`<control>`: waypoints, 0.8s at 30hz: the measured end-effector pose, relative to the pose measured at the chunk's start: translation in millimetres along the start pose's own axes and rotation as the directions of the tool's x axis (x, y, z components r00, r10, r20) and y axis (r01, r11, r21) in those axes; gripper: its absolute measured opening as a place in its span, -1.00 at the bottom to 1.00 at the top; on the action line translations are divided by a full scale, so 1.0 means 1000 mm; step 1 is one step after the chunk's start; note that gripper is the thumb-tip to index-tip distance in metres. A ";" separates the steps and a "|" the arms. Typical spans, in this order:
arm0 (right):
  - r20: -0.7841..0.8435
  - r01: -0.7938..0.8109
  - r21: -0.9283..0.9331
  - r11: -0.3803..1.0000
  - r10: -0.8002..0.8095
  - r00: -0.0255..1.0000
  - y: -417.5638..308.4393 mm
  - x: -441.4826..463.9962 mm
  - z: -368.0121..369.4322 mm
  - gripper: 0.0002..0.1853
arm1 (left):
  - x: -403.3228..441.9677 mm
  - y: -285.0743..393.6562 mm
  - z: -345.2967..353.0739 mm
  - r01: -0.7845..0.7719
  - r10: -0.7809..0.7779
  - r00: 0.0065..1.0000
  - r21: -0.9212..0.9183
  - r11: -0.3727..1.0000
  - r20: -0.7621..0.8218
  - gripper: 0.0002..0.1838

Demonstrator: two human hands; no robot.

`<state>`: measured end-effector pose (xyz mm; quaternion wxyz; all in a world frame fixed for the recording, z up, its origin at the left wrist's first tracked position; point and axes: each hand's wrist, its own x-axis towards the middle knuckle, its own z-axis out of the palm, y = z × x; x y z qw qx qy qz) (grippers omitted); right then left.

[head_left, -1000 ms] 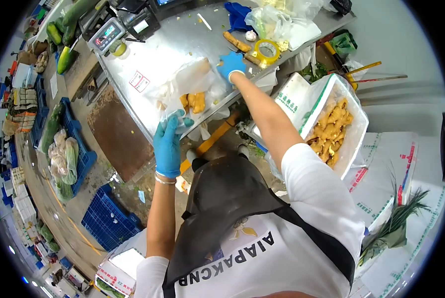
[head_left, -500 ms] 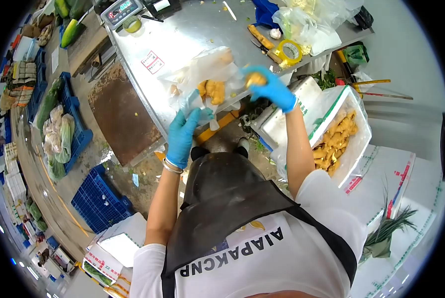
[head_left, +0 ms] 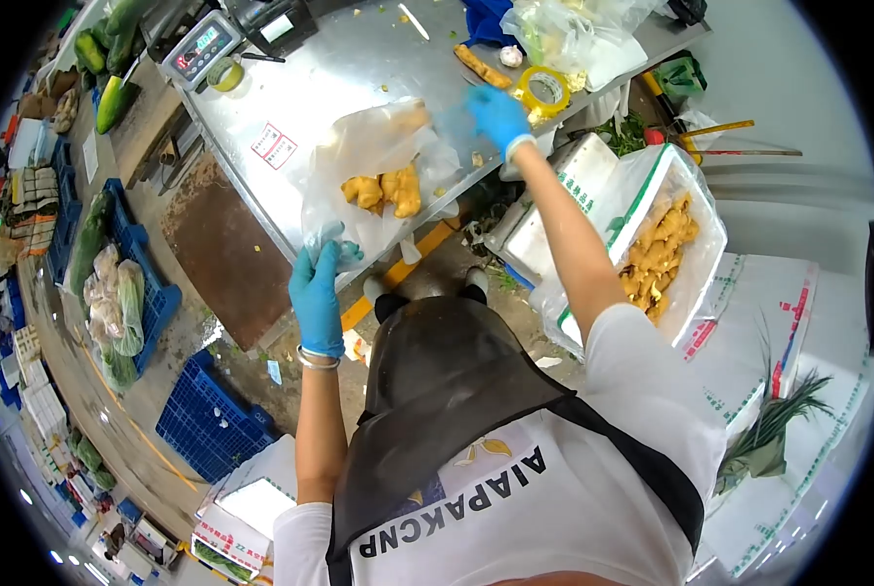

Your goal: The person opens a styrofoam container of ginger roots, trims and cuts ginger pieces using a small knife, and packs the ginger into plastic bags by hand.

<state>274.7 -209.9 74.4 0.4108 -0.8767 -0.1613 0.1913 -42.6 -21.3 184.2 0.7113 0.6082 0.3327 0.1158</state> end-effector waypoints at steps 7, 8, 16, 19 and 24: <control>-0.227 -0.236 -0.545 0.805 0.129 0.965 0.073 0.120 -0.018 -0.62 | -0.030 -0.022 0.009 -0.046 0.098 0.969 0.224 0.973 -0.226 -0.62; -0.203 -0.263 -0.549 0.793 0.179 0.963 0.074 0.123 -0.020 -0.61 | -0.034 -0.024 0.008 -0.069 0.160 0.948 0.310 0.948 -0.276 -0.59; 0.216 0.597 -0.193 0.779 -0.560 0.800 -0.037 -0.009 -0.063 -0.57 | -0.024 0.073 0.063 -0.540 0.690 0.654 0.830 0.140 0.309 -0.33; 0.392 0.741 -0.100 0.664 -0.658 0.643 -0.089 -0.069 -0.069 -0.60 | 0.005 0.089 0.103 -0.569 0.544 0.675 0.821 -0.045 0.498 -0.17; 0.240 0.433 0.272 0.859 -0.496 0.834 -0.081 -0.052 -0.087 -0.51 | 0.042 0.048 0.112 -0.156 -0.080 0.934 0.599 0.785 0.348 -0.60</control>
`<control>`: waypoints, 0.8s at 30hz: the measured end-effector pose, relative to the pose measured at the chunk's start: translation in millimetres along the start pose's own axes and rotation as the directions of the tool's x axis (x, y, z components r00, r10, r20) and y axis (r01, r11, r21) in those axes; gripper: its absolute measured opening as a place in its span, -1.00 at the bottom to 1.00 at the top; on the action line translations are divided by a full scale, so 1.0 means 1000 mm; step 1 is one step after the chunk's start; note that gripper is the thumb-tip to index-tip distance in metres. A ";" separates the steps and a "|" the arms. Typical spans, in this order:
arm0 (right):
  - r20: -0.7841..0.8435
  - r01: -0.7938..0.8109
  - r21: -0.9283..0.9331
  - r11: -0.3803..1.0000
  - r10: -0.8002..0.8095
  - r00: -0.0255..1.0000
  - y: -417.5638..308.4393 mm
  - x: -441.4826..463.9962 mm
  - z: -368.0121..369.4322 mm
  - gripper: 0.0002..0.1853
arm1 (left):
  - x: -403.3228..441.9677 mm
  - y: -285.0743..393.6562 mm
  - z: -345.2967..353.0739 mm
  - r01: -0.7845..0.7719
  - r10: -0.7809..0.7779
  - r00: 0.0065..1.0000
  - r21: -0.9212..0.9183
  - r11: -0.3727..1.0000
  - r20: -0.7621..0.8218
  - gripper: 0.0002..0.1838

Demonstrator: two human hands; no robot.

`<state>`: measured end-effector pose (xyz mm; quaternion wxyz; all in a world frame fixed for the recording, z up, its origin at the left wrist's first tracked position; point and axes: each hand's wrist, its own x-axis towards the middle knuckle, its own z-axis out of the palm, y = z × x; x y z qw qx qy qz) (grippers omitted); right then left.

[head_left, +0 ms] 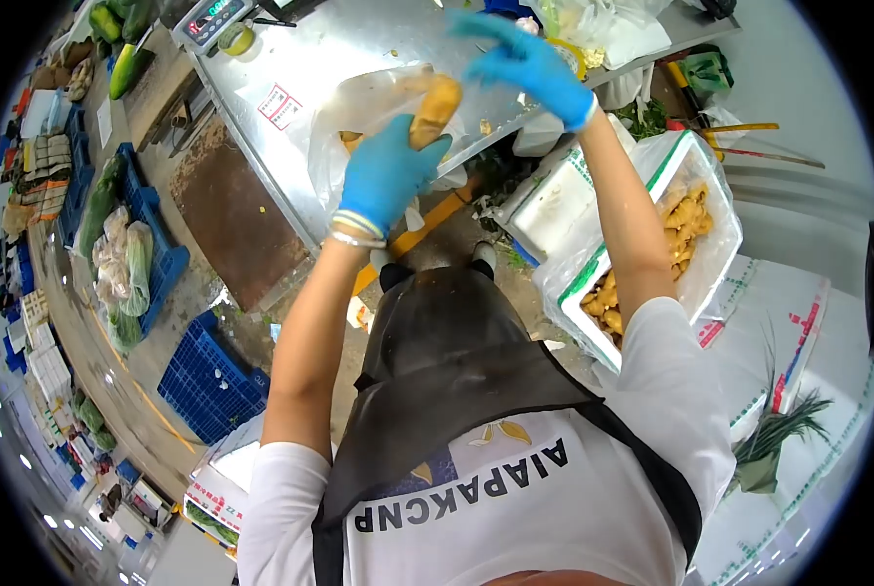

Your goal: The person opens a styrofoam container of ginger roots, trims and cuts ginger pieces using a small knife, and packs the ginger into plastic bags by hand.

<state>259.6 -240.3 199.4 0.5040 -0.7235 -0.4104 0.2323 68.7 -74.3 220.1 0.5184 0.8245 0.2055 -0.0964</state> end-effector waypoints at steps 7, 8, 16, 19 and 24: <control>-0.371 -0.356 -0.842 0.404 0.046 0.928 0.221 0.021 0.032 -0.62 | -0.038 -0.001 0.012 0.131 -0.083 0.991 -0.586 0.799 0.109 -0.67; -0.381 -0.371 -0.881 0.294 0.024 0.924 0.229 0.022 0.037 -0.64 | -0.043 0.000 0.014 0.108 -0.066 0.994 -0.610 0.785 0.090 -0.68; -0.435 -0.345 -0.612 0.712 0.061 0.898 0.209 0.014 0.025 -0.73 | -0.059 0.011 0.011 0.110 -0.085 0.994 -0.568 0.815 0.071 -0.60; -0.539 -0.056 -0.226 0.972 -0.077 0.839 0.075 -0.035 0.035 -0.73 | -0.056 0.010 0.024 0.034 -0.064 0.997 -0.559 0.828 -0.033 -0.59; -0.331 -0.031 -0.563 0.826 -0.191 0.924 -0.015 -0.139 0.047 -0.67 | -0.049 0.010 0.058 0.011 -0.004 1.000 -0.543 0.840 0.015 -0.63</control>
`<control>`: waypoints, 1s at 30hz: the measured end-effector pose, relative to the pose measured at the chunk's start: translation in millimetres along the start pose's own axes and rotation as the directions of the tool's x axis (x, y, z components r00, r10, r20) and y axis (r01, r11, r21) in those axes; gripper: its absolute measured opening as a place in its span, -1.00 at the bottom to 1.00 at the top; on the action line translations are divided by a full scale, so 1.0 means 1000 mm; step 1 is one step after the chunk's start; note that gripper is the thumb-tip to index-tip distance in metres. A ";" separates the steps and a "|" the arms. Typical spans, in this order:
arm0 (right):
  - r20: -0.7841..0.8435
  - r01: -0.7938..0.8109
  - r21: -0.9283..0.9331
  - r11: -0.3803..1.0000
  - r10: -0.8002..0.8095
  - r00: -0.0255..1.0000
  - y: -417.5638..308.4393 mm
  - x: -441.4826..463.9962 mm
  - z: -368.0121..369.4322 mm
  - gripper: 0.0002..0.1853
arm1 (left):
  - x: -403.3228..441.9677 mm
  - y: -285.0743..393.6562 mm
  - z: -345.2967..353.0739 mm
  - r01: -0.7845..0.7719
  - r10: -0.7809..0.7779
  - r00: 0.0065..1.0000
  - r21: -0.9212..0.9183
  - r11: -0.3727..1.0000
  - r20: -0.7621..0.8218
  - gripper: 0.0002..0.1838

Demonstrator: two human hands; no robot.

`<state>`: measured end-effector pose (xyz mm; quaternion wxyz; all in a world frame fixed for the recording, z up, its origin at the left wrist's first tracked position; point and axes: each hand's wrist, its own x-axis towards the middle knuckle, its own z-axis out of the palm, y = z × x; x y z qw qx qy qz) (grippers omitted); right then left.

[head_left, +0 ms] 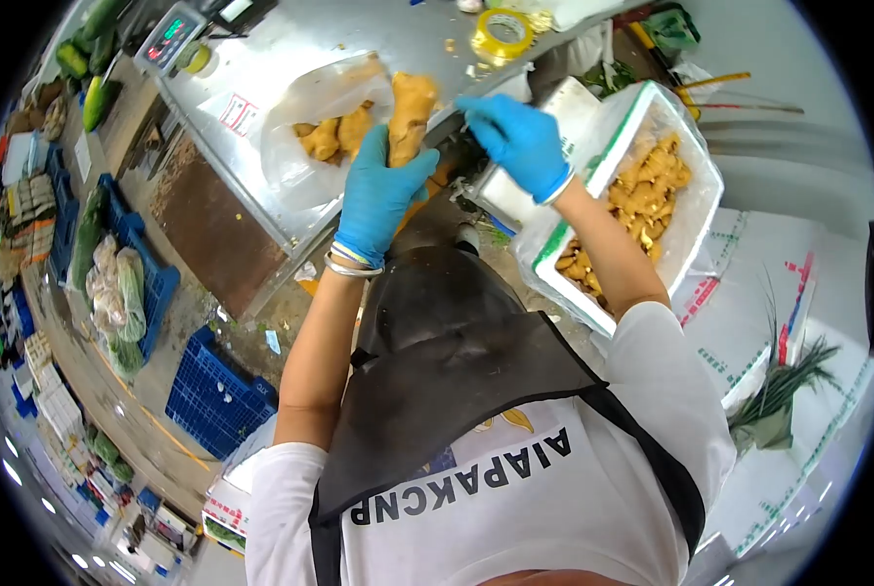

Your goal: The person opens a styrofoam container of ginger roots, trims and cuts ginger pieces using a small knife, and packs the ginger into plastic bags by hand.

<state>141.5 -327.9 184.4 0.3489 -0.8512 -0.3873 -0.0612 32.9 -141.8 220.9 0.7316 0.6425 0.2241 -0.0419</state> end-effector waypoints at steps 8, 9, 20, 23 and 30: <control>0.097 0.131 -0.394 0.910 -0.101 0.990 0.012 -0.063 -0.033 -0.75 | -0.009 0.004 0.079 0.192 -0.197 0.937 0.044 0.980 0.289 -0.75; 0.084 0.141 -0.423 0.895 -0.116 0.990 0.019 -0.070 -0.035 -0.79 | -0.011 0.004 0.085 0.198 -0.205 0.921 0.055 0.979 0.332 -0.76; -0.078 -0.305 -0.607 0.734 0.327 0.942 0.030 -0.169 -0.077 -0.92 | -0.025 -0.054 0.185 -0.134 -0.026 0.944 0.451 0.882 0.330 -0.69; -0.080 -0.307 -0.448 0.840 0.304 0.949 0.034 -0.207 -0.108 -0.92 | -0.032 -0.052 0.211 -0.033 -0.151 0.881 0.378 0.925 0.448 -0.72; -0.162 -0.562 -0.323 0.761 0.541 0.825 0.023 -0.270 -0.134 -0.85 | -0.049 -0.060 0.265 0.073 -0.311 0.768 0.406 0.911 0.560 -0.73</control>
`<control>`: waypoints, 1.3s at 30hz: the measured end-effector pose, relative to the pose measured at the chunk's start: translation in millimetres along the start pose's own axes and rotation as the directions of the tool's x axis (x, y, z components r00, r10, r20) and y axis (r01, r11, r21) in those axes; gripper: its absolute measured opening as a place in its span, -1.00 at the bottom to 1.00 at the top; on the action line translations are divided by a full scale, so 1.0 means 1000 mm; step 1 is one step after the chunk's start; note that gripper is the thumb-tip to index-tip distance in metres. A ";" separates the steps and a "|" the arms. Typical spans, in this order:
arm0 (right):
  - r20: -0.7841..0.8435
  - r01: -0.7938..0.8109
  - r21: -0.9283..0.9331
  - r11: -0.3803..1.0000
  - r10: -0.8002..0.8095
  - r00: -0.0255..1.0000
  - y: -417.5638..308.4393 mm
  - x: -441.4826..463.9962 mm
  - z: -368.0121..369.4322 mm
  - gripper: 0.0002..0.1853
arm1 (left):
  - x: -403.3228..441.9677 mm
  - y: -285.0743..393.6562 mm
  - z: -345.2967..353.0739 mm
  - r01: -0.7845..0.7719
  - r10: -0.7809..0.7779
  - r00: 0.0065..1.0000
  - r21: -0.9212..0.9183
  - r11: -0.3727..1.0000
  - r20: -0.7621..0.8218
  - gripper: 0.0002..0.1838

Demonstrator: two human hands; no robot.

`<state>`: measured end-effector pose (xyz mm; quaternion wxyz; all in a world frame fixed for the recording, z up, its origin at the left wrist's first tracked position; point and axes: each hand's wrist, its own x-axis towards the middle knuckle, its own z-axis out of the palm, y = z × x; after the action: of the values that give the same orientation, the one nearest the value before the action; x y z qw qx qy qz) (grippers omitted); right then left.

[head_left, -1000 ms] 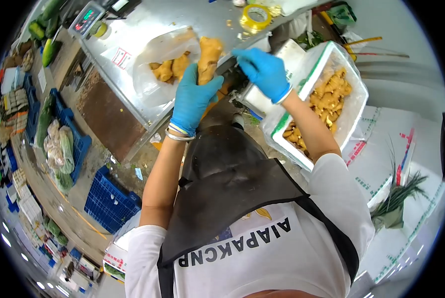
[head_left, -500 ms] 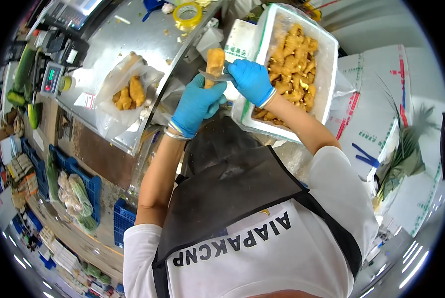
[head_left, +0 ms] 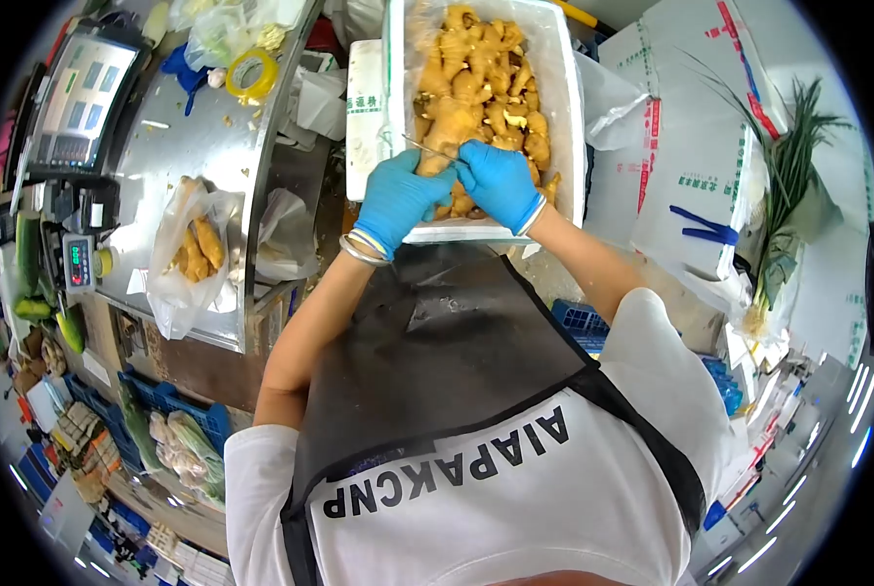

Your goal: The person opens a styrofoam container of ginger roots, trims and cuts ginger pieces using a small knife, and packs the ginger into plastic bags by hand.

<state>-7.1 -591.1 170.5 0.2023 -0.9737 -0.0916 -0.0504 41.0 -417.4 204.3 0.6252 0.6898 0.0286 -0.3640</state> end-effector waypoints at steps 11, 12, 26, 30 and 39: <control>0.001 -0.097 0.111 0.989 0.097 0.995 0.060 -0.039 0.027 -0.86 | 0.025 -0.026 0.046 0.098 -0.109 0.990 0.120 0.988 0.089 -0.75; 0.004 -0.098 0.125 0.987 0.098 0.995 0.062 -0.042 0.032 -0.86 | 0.023 -0.028 0.048 0.133 -0.141 0.985 0.080 0.988 0.100 -0.75; 0.382 -0.272 0.006 0.962 0.249 0.890 0.092 -0.064 0.049 -0.85 | 0.026 -0.031 0.047 0.139 -0.148 0.982 0.078 0.987 0.119 -0.83; 0.229 -0.330 0.057 0.942 0.310 0.923 0.111 -0.073 0.055 -0.76 | 0.014 0.004 0.046 -0.061 0.061 0.993 -0.001 0.998 0.105 -0.86; 0.194 -0.497 0.459 0.736 0.463 0.865 0.112 0.004 0.025 -0.58 | 0.050 -0.049 -0.006 -0.030 0.014 0.978 -0.075 0.997 -0.206 -0.79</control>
<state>20.2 -681.5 105.4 0.4475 -0.8802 0.1459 0.0612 56.0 -422.4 135.4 0.6491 0.6993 0.0994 -0.2825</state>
